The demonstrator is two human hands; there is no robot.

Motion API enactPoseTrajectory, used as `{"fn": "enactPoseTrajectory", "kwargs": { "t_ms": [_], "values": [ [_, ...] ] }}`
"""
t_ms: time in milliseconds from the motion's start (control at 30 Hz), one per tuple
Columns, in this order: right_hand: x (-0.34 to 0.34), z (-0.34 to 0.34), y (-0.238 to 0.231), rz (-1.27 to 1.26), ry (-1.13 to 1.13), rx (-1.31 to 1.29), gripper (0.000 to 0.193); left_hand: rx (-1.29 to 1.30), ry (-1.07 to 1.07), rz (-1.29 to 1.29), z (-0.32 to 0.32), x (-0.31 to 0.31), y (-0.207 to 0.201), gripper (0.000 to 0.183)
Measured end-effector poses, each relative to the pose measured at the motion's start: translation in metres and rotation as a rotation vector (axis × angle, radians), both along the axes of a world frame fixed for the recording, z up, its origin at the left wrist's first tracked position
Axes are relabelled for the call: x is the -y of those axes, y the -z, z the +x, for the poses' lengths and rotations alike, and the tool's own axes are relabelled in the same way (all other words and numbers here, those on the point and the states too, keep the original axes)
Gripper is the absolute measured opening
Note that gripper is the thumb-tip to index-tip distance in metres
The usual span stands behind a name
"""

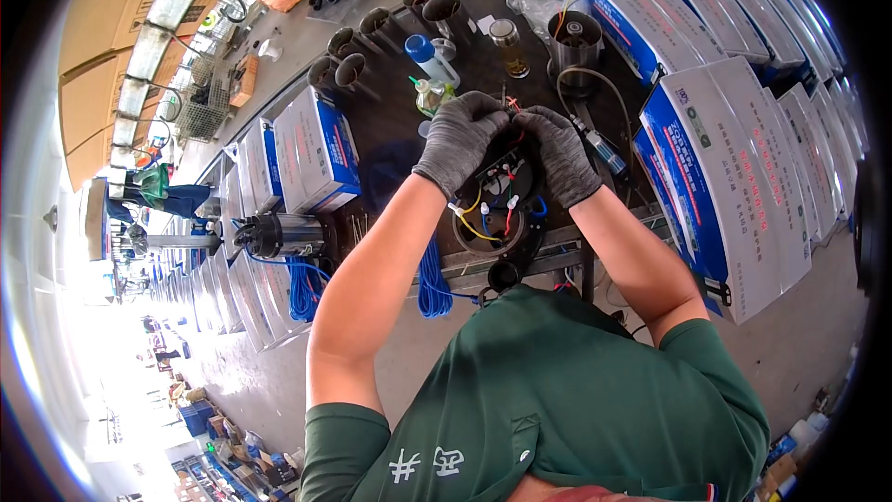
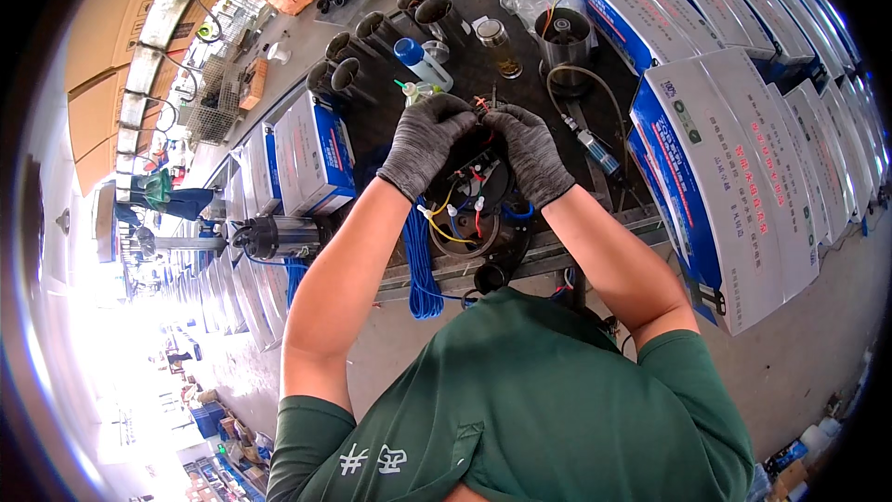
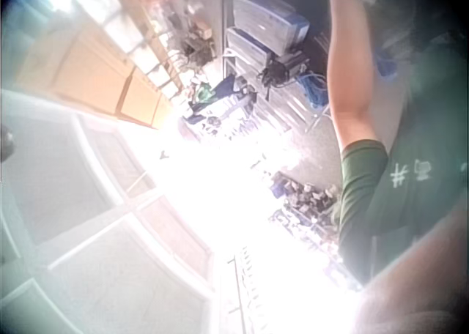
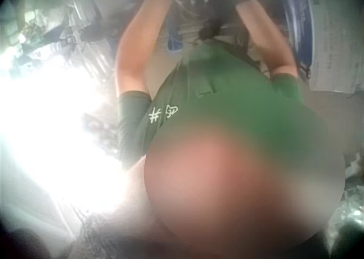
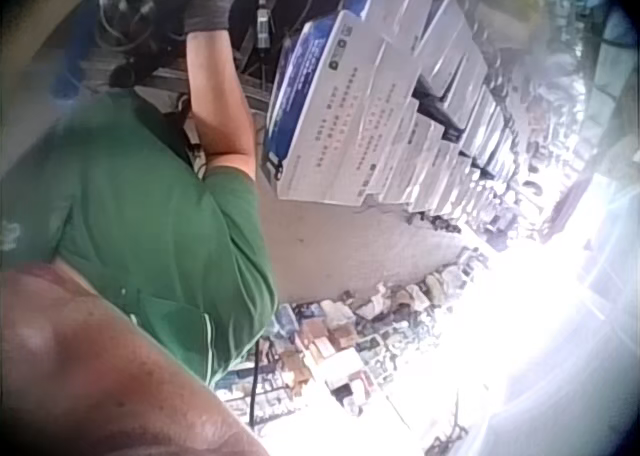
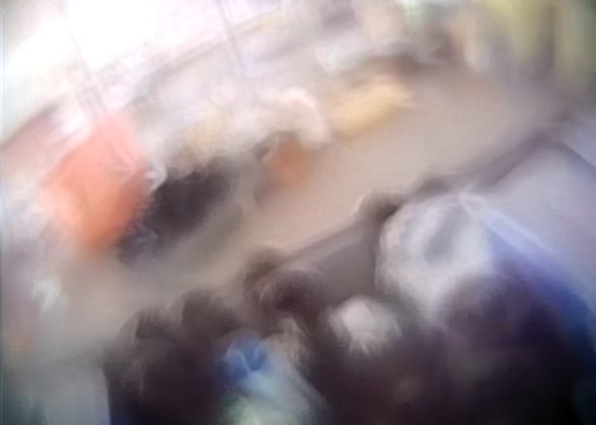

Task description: The person assembles internal electrical and structural components of a water pump by hand, using a pneumatic screwdriver to secure small fasteners.

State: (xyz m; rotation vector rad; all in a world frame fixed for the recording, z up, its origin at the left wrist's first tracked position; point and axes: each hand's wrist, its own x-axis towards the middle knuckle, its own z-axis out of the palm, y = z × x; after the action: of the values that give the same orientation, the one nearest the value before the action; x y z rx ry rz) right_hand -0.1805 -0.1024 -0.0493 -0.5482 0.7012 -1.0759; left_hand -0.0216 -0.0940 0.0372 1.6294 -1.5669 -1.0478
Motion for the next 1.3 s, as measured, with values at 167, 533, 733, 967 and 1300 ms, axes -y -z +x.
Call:
{"fn": "enactPoseTrajectory", "kwargs": {
  "t_ms": [167,533,733,967,1300],
  "values": [
    [-0.005,-0.001,0.002,-0.162,0.014,-0.026,0.012,0.041,-0.045,0.037,0.001,0.004,0.003,0.017],
    [-0.003,0.0,-0.005,-0.04,0.009,-0.091,0.013,0.0,-0.035,0.074,0.001,0.003,0.001,0.017],
    [0.001,0.002,0.002,0.009,0.052,0.036,0.012,-0.042,-0.068,0.068,0.001,0.003,0.002,0.015],
    [-0.001,0.003,0.001,0.014,0.059,0.031,0.011,-0.005,-0.07,0.085,0.002,0.004,0.003,0.016],
    [0.001,0.003,0.008,0.008,0.071,0.049,0.011,-0.05,-0.075,0.06,0.0,0.002,-0.002,0.016]
  ]
}}
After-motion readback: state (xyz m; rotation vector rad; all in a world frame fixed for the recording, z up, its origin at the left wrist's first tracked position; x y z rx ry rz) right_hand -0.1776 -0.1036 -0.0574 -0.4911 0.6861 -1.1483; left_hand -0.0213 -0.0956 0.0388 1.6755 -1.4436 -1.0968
